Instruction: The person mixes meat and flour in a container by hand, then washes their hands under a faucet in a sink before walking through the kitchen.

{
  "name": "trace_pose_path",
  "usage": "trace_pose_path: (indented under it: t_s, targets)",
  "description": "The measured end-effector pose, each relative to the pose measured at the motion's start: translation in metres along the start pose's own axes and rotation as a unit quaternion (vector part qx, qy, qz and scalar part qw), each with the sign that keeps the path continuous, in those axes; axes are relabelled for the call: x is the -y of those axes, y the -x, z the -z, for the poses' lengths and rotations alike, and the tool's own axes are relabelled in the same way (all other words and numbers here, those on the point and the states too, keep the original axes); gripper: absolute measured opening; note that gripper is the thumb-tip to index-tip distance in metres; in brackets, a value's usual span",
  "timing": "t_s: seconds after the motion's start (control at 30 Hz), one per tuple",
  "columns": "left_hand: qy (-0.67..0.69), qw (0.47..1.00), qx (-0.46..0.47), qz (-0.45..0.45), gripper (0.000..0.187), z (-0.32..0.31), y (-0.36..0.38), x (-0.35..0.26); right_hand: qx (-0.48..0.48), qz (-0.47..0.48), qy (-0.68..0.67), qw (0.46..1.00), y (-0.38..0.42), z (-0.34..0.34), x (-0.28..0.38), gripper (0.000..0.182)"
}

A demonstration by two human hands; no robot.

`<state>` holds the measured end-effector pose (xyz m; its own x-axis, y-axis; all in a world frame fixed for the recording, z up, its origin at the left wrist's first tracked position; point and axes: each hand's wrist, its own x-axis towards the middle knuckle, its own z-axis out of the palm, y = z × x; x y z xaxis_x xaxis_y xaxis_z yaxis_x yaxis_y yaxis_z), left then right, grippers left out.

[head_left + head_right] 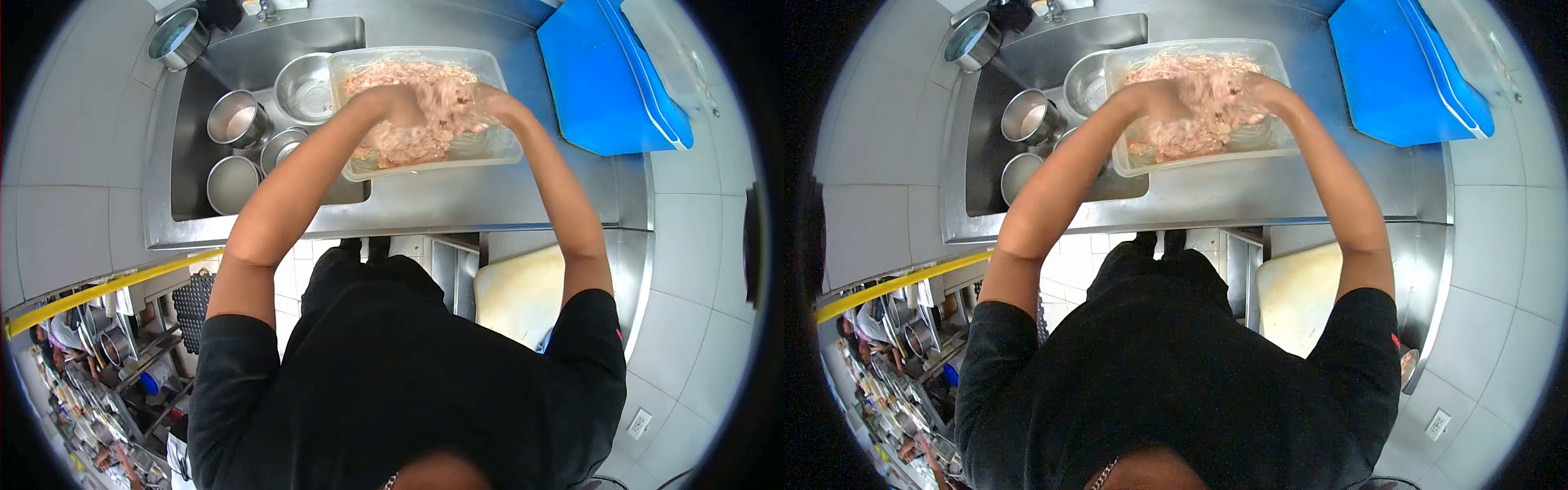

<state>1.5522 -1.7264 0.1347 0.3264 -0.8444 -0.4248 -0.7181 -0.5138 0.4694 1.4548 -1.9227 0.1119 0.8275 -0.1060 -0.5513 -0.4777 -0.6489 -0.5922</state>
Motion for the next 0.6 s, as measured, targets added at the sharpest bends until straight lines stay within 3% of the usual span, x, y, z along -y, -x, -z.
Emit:
trace_pose_path:
  t_s: [0.1, 0.23, 0.3, 0.33, 0.4, 0.43, 0.5, 0.53, 0.57, 0.6]
  targets:
    - [-0.059, 0.995, 0.049, 0.070, 0.054, -0.016, 0.011, 0.004, 0.005, -0.077, 0.017, 0.997, 0.007, 0.001, -0.020, 0.037]
    - [-0.072, 0.997, 0.027, 0.025, 0.074, -0.058, -0.001, 0.042, -0.088, -0.058, 0.106, 0.989, 0.013, -0.016, -0.043, 0.037]
    - [-0.041, 0.994, 0.045, 0.088, 0.080, -0.069, -0.006, 0.051, 0.069, -0.108, 0.176, 0.976, 0.011, -0.019, -0.044, 0.044]
    - [-0.038, 0.994, 0.044, 0.089, 0.080, -0.068, -0.004, 0.048, 0.070, -0.107, 0.178, 0.976, -0.001, -0.028, -0.058, 0.044]
    - [-0.011, 0.994, 0.046, 0.101, 0.080, -0.065, 0.006, 0.037, 0.146, 0.018, 0.424, 0.894, -0.029, -0.048, -0.094, 0.048]
    - [-0.011, 0.994, 0.045, 0.100, 0.080, -0.069, 0.006, 0.036, 0.146, 0.017, 0.424, 0.894, -0.026, -0.051, -0.093, 0.048]
    - [0.024, 0.993, 0.019, 0.114, 0.082, -0.075, 0.002, 0.037, 0.048, -0.043, 0.097, 0.993, -0.012, -0.068, -0.074, 0.051]
    - [0.021, 0.993, 0.020, 0.111, 0.082, -0.073, -0.001, 0.037, -0.006, -0.071, -0.076, 0.995, -0.010, -0.074, -0.061, 0.053]
    - [0.054, 0.992, 0.047, 0.105, 0.083, -0.073, -0.003, 0.037, -0.008, -0.073, -0.079, 0.994, -0.014, -0.078, -0.042, 0.053]
    - [0.088, 0.988, 0.074, 0.099, 0.084, -0.073, -0.006, 0.036, 0.022, -0.135, -0.118, 0.984, -0.019, -0.081, -0.018, 0.054]
